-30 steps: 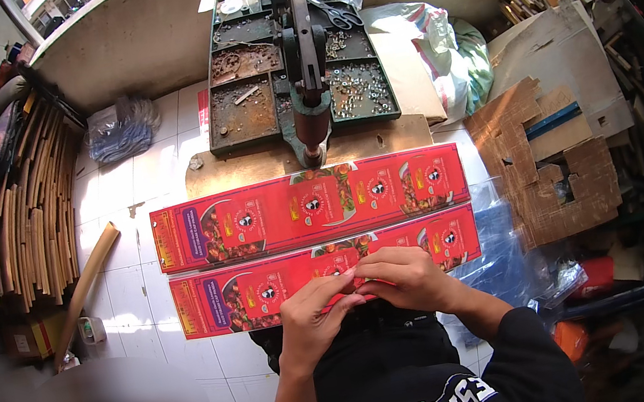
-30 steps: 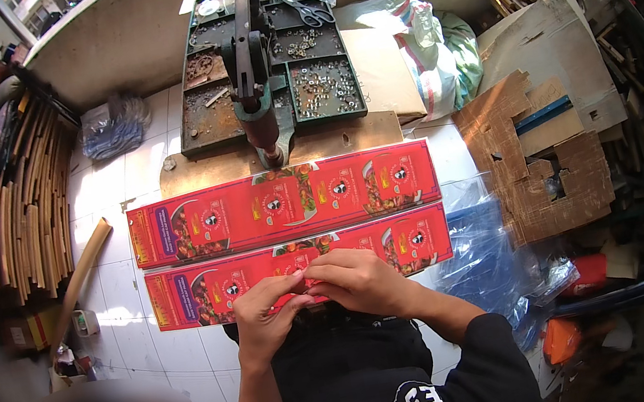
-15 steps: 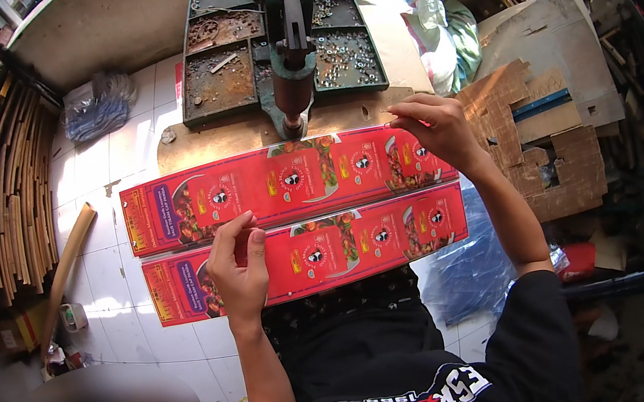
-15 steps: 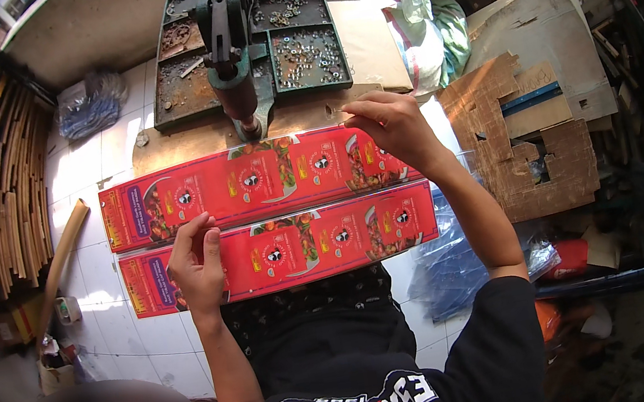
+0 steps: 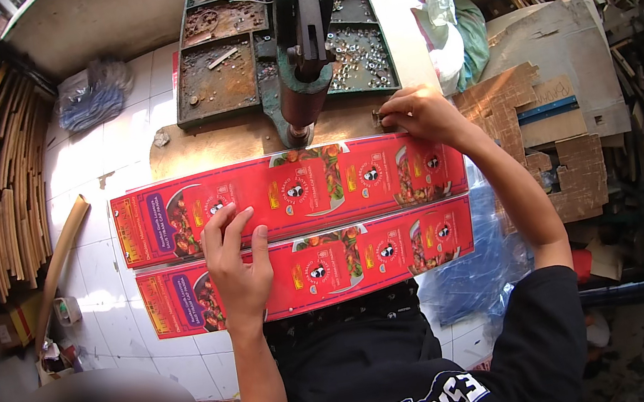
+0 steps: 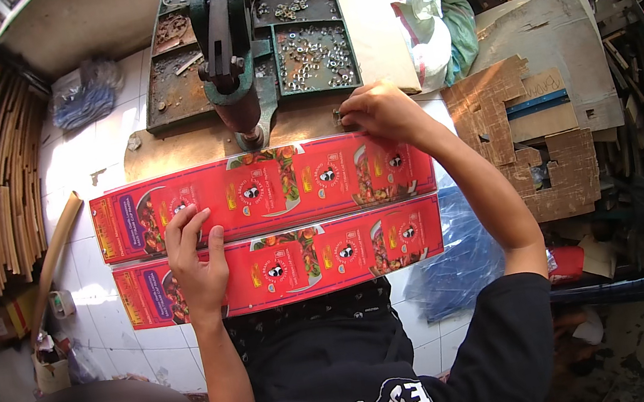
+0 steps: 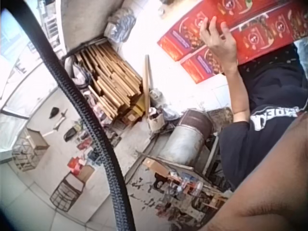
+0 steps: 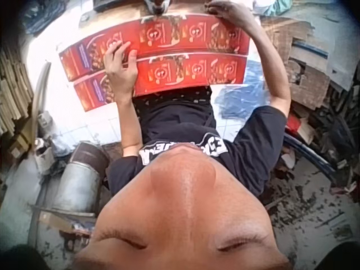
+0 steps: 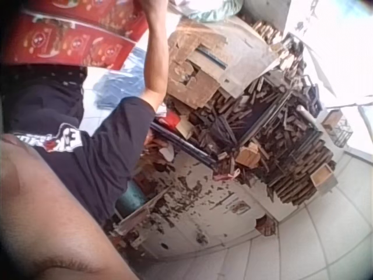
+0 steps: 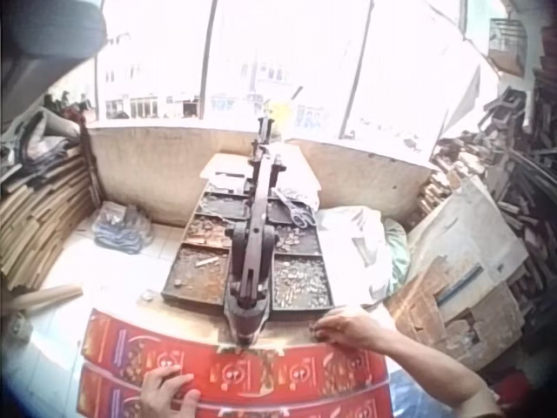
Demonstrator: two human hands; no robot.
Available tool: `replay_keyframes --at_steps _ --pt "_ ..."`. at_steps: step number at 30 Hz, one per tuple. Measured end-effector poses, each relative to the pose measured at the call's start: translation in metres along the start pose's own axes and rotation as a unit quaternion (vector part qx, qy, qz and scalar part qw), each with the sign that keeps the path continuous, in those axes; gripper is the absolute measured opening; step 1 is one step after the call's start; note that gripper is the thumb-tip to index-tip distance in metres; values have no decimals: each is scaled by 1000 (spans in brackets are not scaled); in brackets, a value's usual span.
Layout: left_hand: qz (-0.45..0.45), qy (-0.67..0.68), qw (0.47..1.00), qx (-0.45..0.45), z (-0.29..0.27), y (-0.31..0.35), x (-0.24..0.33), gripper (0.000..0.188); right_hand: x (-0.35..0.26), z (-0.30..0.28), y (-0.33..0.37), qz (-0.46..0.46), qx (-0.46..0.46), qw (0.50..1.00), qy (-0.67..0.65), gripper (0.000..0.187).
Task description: The person places a red card and a grey plate into a transparent plastic sleeve by hand. They then use a manual grommet press to attach a metal eyelet to the corner of the assembly.
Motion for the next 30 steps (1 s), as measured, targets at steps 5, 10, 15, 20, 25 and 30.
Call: replay_keyframes --at_steps 5,10,15,20,25,30 --pt "-2 -6 1000 -11 3 0 -3 21 -4 2 -3 -5 -5 1000 12 12" --pt "-4 2 1000 -16 4 -1 -5 21 -10 2 -4 -9 -3 1000 21 12" --pt "-2 -2 1000 -23 6 -2 -5 20 -9 2 -5 -13 -9 1000 25 12" --pt "-8 1 1000 -26 7 -2 -6 19 -5 5 -4 3 -26 999 32 14" --pt "-12 -3 999 -33 8 -2 -7 19 -3 6 -4 11 -33 999 36 15" --pt "-10 -5 999 -32 7 -1 -8 19 -6 5 -6 9 -23 999 31 13"
Point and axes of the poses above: each hand's wrist, its own y-axis away from the middle knuckle, its own z-axis out of the palm, x = y × z, the point moved 9 cm from there along -y, towards the middle knuckle, and after that the axes turned 10 degrees about -y, right-handed, at the moved point
